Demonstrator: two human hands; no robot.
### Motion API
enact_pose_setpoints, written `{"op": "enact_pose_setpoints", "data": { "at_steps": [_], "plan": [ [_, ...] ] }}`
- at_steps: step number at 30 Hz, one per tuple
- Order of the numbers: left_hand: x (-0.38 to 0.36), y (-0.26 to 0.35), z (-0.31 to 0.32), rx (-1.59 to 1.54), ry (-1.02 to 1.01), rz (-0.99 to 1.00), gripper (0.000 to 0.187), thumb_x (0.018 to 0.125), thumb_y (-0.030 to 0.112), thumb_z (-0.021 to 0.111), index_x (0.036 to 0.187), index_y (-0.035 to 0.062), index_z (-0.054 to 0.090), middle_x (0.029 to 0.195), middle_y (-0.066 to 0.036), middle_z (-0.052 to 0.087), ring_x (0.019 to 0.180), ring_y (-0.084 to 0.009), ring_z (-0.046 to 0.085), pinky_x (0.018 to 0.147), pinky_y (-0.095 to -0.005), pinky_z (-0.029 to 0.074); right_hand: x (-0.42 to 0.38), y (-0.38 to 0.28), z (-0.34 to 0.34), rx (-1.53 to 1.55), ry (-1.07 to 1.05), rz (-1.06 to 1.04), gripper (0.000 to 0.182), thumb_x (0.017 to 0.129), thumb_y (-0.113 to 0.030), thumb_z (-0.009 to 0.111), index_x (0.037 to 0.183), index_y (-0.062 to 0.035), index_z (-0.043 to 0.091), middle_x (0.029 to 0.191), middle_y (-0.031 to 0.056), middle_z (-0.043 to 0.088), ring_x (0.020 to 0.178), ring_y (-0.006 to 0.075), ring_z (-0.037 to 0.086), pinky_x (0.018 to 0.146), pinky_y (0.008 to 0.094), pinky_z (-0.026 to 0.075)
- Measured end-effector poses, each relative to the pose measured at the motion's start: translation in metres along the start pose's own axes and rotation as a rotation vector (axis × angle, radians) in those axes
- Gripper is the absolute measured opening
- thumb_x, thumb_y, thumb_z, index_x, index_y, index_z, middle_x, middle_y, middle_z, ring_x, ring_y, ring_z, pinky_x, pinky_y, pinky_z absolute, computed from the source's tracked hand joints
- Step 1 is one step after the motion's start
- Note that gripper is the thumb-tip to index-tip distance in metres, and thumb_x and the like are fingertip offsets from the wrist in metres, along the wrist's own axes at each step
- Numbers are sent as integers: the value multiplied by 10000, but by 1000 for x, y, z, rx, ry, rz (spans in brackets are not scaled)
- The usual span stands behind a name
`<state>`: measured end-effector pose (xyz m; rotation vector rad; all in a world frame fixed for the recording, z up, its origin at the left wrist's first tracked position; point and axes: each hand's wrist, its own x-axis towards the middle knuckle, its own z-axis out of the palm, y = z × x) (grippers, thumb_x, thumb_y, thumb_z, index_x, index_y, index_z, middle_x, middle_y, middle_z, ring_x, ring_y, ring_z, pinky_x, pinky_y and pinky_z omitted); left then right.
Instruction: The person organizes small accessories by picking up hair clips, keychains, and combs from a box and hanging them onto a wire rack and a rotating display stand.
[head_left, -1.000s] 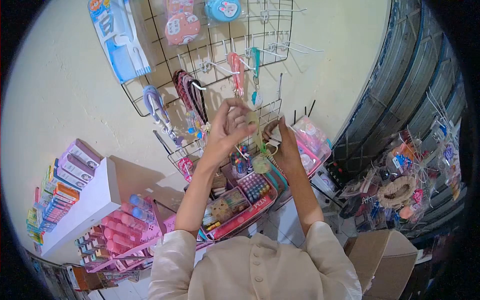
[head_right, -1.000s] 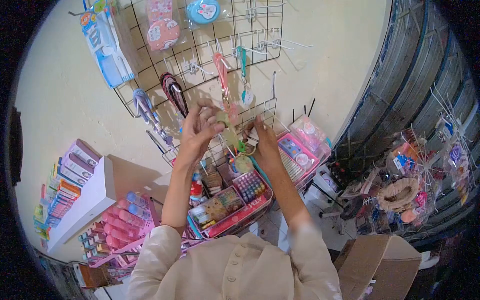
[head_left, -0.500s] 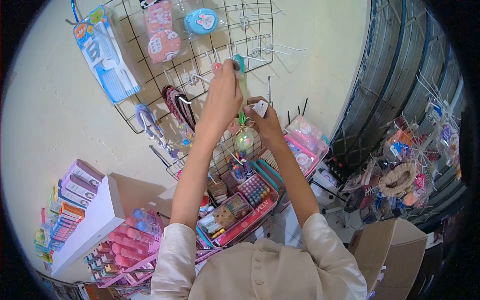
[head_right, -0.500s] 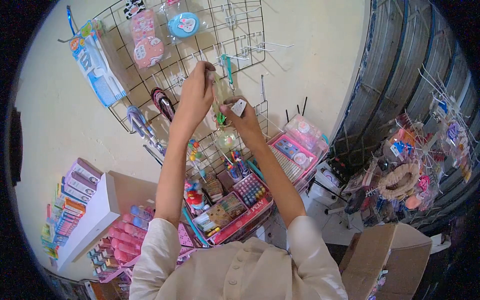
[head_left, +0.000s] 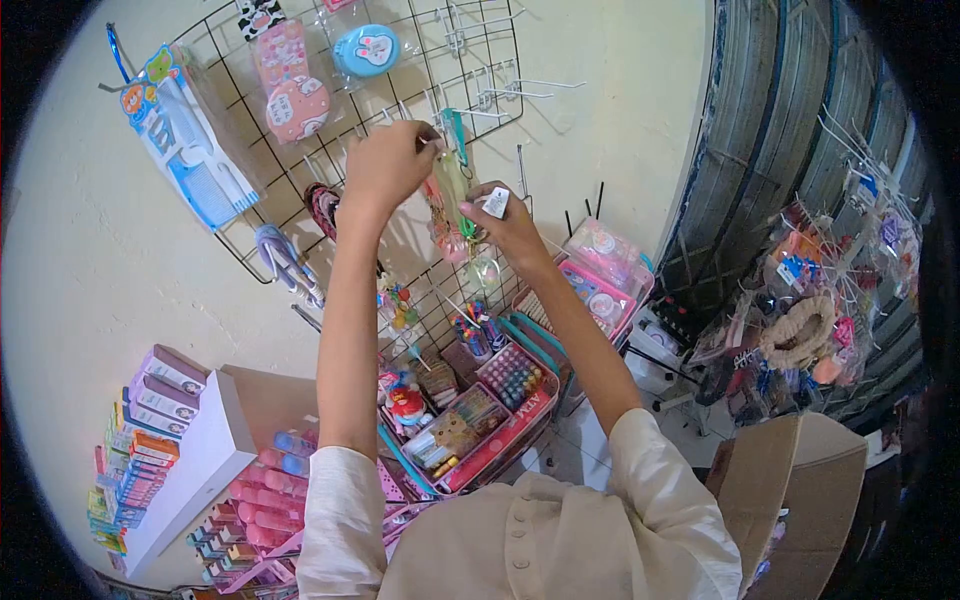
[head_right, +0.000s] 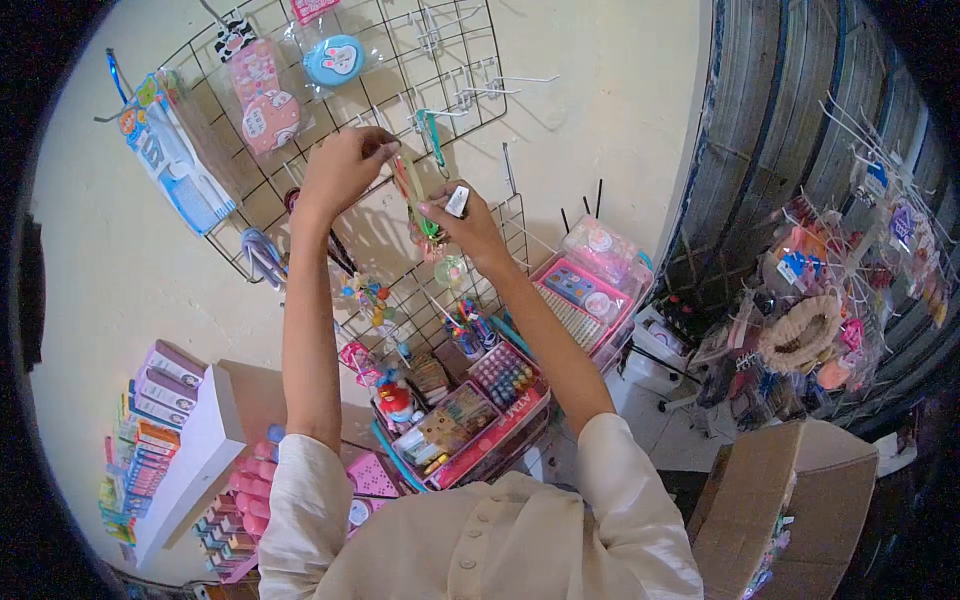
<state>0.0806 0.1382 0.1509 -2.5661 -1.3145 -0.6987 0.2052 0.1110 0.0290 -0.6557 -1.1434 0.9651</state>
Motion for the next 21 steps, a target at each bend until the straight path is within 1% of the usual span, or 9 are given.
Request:
{"op": "enact_pose_setpoints", "data": {
  "at_steps": [3, 5, 6, 8, 10, 13, 15, 16, 21],
  "plan": [
    [8, -9, 3, 94, 20, -53, 238, 733, 190, 456, 927, 81, 541, 812, -108, 574, 756, -266, 538, 650, -315, 405, 12, 13, -3, -36, 12, 47, 255, 696, -208, 600, 848, -56, 463, 708, -9, 473, 646, 55, 451, 525, 190, 374],
    [11, -21, 10, -175, 259, 23, 234, 744, 141, 438, 940, 46, 523, 822, -142, 564, 745, -263, 545, 662, -322, 404, 30, 36, -10, -101, -3, -27, 262, 698, -209, 598, 853, -53, 457, 712, -4, 473, 646, 58, 452, 536, 190, 376],
    [8, -21, 8, -172, 258, 28, 234, 744, 141, 438, 940, 46, 523, 822, -142, 564, 745, -263, 545, 662, -322, 404, 36, 39, -10, -167, -15, -103, 269, 699, -210, 596, 859, -49, 452, 717, 1, 473, 647, 61, 453, 547, 189, 379],
    [-6, -20, 9, -320, 425, 16, 226, 714, 111, 429, 899, 25, 526, 754, -175, 553, 731, -328, 522, 648, -367, 402, 46, 44, -11, -191, 1, -74, 277, 700, -210, 597, 865, -46, 446, 720, 5, 472, 650, 65, 455, 552, 193, 383],
    [-21, -20, 12, -276, 387, -12, 223, 709, 84, 418, 894, 18, 524, 756, -180, 550, 732, -328, 522, 643, -368, 399, 54, 49, -11, -213, 23, -36, 286, 700, -210, 598, 871, -42, 441, 723, 9, 470, 653, 68, 458, 557, 198, 387],
    [-36, -19, 19, -263, 333, -2, 215, 693, 39, 410, 871, 10, 527, 762, -182, 545, 731, -327, 519, 631, -370, 394, 56, 54, -13, -264, 23, -155, 311, 696, -213, 607, 879, -30, 435, 731, 21, 470, 648, 78, 464, 550, 203, 397],
    [-42, -18, 22, -245, 437, 39, 192, 683, 31, 418, 837, 12, 531, 769, -167, 546, 724, -320, 516, 636, -358, 392, 53, 53, -16, -242, 42, -94, 346, 684, -210, 621, 901, -22, 426, 729, 26, 469, 650, 88, 466, 561, 217, 410],
    [-47, -11, 16, -144, 338, -57, 186, 678, 25, 418, 826, 23, 531, 794, -144, 546, 754, -292, 509, 694, -355, 377, 52, 57, -20, -235, 36, -21, 390, 675, -211, 630, 933, -16, 413, 775, 57, 497, 698, 110, 490, 588, 234, 425],
    [-52, -9, 18, 49, 292, -42, 224, 684, 28, 412, 867, 69, 536, 839, -121, 545, 852, -271, 479, 776, -376, 330, 32, 72, -51, -314, 80, 34, 471, 659, -212, 642, 1006, -14, 393, 872, 124, 520, 834, 161, 514, 682, 260, 425]
  ]
}}
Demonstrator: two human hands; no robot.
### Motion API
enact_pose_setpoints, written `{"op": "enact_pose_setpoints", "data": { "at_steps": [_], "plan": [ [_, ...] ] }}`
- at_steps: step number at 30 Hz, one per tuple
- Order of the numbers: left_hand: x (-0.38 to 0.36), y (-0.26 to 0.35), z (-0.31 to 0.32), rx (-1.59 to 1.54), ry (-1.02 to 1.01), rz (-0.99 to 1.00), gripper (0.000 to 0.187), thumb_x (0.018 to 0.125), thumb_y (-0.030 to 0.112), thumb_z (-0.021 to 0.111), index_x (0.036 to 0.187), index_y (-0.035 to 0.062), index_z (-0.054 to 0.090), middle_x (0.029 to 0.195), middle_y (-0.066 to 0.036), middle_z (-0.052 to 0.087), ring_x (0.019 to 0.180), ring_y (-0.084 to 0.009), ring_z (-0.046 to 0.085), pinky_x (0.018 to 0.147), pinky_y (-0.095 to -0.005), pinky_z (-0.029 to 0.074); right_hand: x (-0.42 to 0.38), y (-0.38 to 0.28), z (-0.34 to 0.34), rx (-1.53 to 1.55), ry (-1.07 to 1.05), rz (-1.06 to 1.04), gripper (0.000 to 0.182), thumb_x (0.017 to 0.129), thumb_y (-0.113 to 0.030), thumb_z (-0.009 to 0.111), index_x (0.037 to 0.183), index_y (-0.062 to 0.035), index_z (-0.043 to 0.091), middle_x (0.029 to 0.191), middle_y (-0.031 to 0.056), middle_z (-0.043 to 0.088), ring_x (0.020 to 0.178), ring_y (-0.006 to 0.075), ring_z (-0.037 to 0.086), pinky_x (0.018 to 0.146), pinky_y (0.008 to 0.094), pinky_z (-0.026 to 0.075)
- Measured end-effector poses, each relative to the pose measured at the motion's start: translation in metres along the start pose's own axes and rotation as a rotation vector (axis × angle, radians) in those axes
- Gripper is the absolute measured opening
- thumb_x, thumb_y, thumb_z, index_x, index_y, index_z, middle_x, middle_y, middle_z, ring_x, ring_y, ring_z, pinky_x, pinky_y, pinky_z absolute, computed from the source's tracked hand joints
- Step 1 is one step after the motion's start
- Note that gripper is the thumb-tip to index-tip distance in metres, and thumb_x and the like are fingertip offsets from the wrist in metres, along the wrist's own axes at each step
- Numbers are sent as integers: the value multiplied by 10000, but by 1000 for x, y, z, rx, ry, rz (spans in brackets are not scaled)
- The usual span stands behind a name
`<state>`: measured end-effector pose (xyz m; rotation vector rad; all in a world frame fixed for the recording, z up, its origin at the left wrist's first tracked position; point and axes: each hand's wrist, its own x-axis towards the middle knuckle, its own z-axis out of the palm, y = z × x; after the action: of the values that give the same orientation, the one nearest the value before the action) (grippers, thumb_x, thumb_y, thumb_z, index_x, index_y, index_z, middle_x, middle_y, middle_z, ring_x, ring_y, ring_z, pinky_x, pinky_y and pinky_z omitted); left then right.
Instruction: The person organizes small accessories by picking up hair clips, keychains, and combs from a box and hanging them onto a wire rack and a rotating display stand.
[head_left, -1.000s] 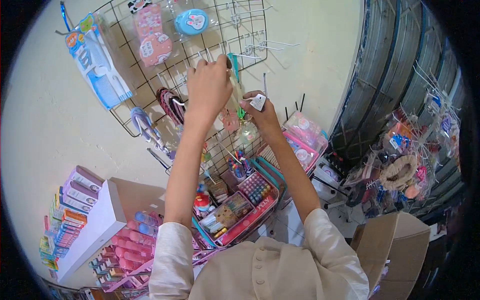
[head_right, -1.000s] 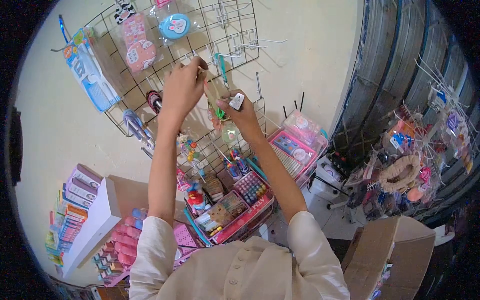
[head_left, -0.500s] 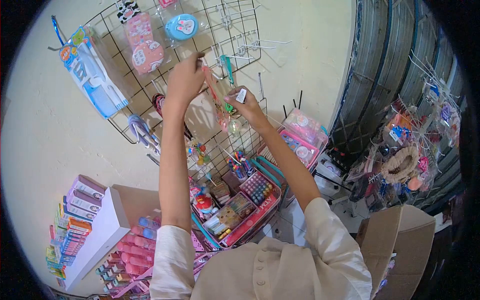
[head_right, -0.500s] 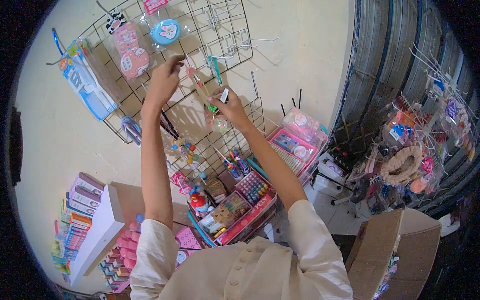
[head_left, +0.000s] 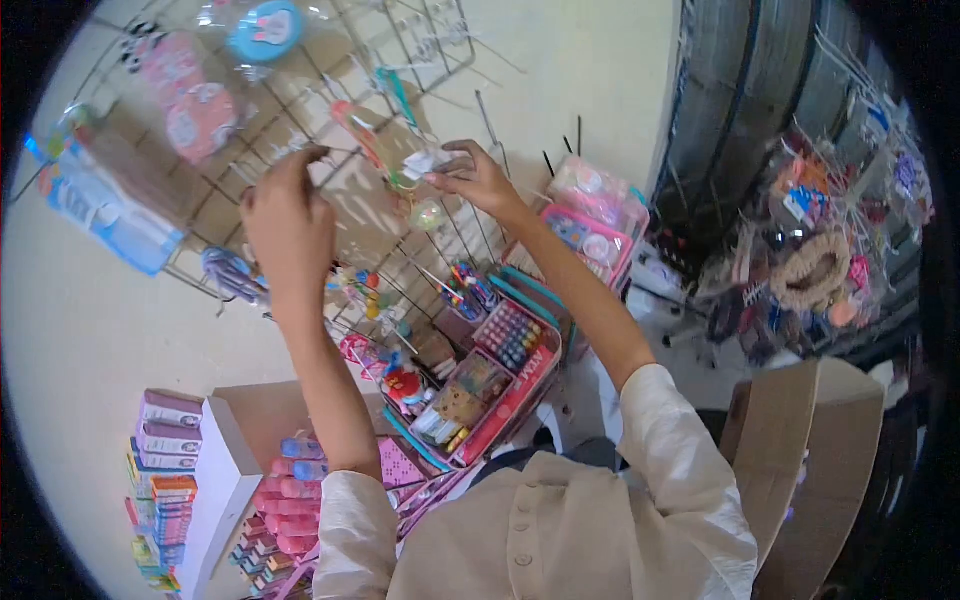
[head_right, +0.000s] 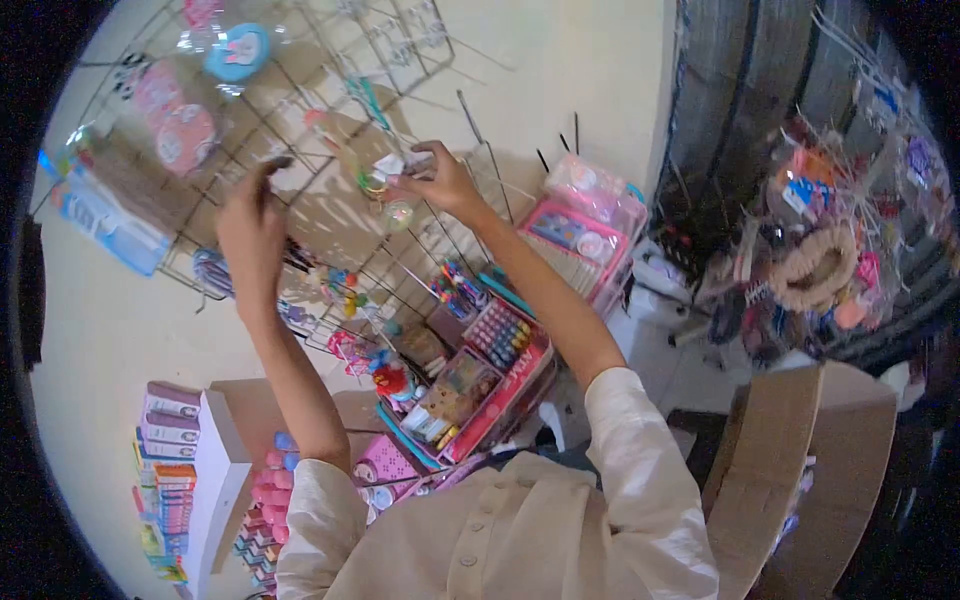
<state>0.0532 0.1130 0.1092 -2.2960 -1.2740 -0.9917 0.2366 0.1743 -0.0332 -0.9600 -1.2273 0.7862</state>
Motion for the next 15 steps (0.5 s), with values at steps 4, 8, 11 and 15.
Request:
{"op": "enact_pose_setpoints", "data": {
  "at_steps": [4, 8, 11, 15],
  "plan": [
    [-14, 30, 12, -221, 640, -46, 236, 768, 119, 414, 928, -33, 499, 961, -165, 506, 821, -259, 515, 720, -349, 383, -49, 15, -50, -20, 16, 40, 434, 679, -187, 620, 1020, -15, 414, 866, 105, 520, 815, 154, 511, 690, 270, 421],
    [-90, 42, 42, -821, 1206, 271, 182, 692, 15, 457, 870, 47, 475, 950, -130, 466, 819, -211, 458, 700, -333, 363, -126, 45, -123, -40, -12, 235, 254, 714, -183, 579, 877, 1, 515, 818, 63, 541, 749, 121, 514, 648, 253, 424],
    [-163, 87, 108, -1045, 747, 175, 140, 704, 45, 471, 841, 40, 443, 888, -133, 451, 766, -218, 461, 680, -359, 384, -203, 62, -167, -29, 219, 465, 236, 726, -216, 560, 834, -6, 539, 783, 56, 552, 698, 115, 517, 600, 250, 423],
    [-225, 187, 165, -1360, -58, -135, 130, 727, 17, 477, 833, 27, 403, 823, -98, 427, 689, -159, 454, 641, -292, 411, -328, 126, -202, 34, 344, 800, 253, 741, -257, 515, 823, -20, 549, 762, 36, 556, 689, 119, 513, 594, 218, 397]
  ]
}}
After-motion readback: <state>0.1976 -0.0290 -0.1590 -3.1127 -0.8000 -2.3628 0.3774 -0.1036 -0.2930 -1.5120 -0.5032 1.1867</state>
